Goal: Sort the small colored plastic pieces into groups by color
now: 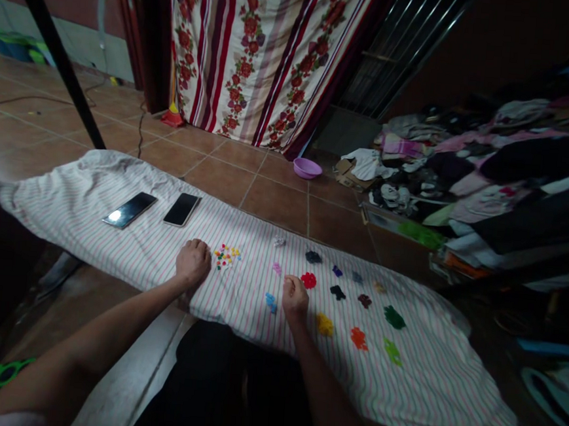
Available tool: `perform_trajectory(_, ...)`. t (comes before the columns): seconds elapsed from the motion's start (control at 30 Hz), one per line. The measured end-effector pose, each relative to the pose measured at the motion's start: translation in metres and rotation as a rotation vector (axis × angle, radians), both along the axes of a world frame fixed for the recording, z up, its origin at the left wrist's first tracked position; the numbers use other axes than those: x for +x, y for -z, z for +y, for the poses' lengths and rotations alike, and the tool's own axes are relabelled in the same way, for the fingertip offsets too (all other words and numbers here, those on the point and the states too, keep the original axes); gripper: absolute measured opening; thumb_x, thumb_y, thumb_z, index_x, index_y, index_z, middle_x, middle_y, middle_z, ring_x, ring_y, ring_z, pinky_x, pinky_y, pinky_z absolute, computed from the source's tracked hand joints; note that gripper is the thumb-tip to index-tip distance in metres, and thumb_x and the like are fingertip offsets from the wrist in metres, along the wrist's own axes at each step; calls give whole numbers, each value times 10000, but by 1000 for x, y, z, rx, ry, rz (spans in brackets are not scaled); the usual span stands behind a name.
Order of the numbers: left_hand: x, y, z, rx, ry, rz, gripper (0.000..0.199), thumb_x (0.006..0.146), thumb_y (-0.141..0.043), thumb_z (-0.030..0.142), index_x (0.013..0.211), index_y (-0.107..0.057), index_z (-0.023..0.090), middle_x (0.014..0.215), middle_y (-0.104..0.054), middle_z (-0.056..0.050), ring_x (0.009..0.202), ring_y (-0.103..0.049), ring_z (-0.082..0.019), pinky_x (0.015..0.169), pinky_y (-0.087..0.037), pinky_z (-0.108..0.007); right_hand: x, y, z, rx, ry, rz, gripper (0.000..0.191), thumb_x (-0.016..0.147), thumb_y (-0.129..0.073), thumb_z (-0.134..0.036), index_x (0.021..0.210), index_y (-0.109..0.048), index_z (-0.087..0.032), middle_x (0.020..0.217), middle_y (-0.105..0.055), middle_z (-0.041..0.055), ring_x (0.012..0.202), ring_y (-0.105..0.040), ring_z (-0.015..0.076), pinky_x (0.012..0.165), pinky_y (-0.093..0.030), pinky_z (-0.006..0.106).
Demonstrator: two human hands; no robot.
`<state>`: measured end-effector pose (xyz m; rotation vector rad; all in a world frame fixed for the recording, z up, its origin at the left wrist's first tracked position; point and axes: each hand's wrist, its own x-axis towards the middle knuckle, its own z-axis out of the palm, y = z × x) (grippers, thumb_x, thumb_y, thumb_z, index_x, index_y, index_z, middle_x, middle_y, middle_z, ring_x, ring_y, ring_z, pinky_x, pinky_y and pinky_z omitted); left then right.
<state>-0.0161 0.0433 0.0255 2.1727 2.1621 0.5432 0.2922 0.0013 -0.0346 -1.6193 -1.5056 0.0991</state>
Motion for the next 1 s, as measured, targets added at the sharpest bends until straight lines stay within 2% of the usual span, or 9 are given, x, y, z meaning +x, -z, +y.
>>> perform_trajectory(0.2, -21, -11, 20, -60, -102, 42, 419, 918, -290, 363, 932, -643, 136, 935, -648, -137, 861, -610, -239, 709, -416, -343, 1, 1, 0, -28, 10, 21, 338, 896, -347, -382, 897, -618, -180, 863, -674, 109, 786, -624, 224, 765, -496, 362)
perform_trajectory(0.3, -30, -5, 19, -74, -100, 67, 421, 920, -291, 363, 924, -645, 135, 907, -651, -133, 829, -615, -223, 708, -407, -332, 2, 0, 0, -29, 19, 12, 336, 892, -349, -379, 895, -623, -185, 886, -683, 113, 837, -628, 233, 792, -497, 369)
perform_trajectory(0.57, -38, 23, 12, -42, 19, 139, 354, 925, -291, 294, 897, -615, 152, 874, -632, -106, 889, -579, -230, 800, -386, -349, 3, 1, -2, -7, -3, -47, 353, 902, -348, -365, 914, -638, -165, 896, -691, 125, 853, -631, 243, 775, -498, 375)
perform_trajectory(0.8, -40, 28, 15, -20, 13, 149, 329, 934, -286, 283, 887, -590, 168, 859, -612, -87, 875, -554, -221, 801, -366, -348, 5, 3, 1, 42, -11, -68, 335, 894, -360, -355, 891, -641, -171, 859, -691, 112, 831, -631, 238, 761, -495, 368)
perform_trajectory(1.0, -33, 24, 7, -2, -43, 142, 344, 940, -279, 298, 910, -593, 159, 880, -597, -99, 889, -531, -227, 801, -356, -355, 5, 6, 5, 52, 10, -78, 316, 883, -369, -344, 860, -637, -179, 828, -687, 98, 793, -627, 227, 733, -493, 353)
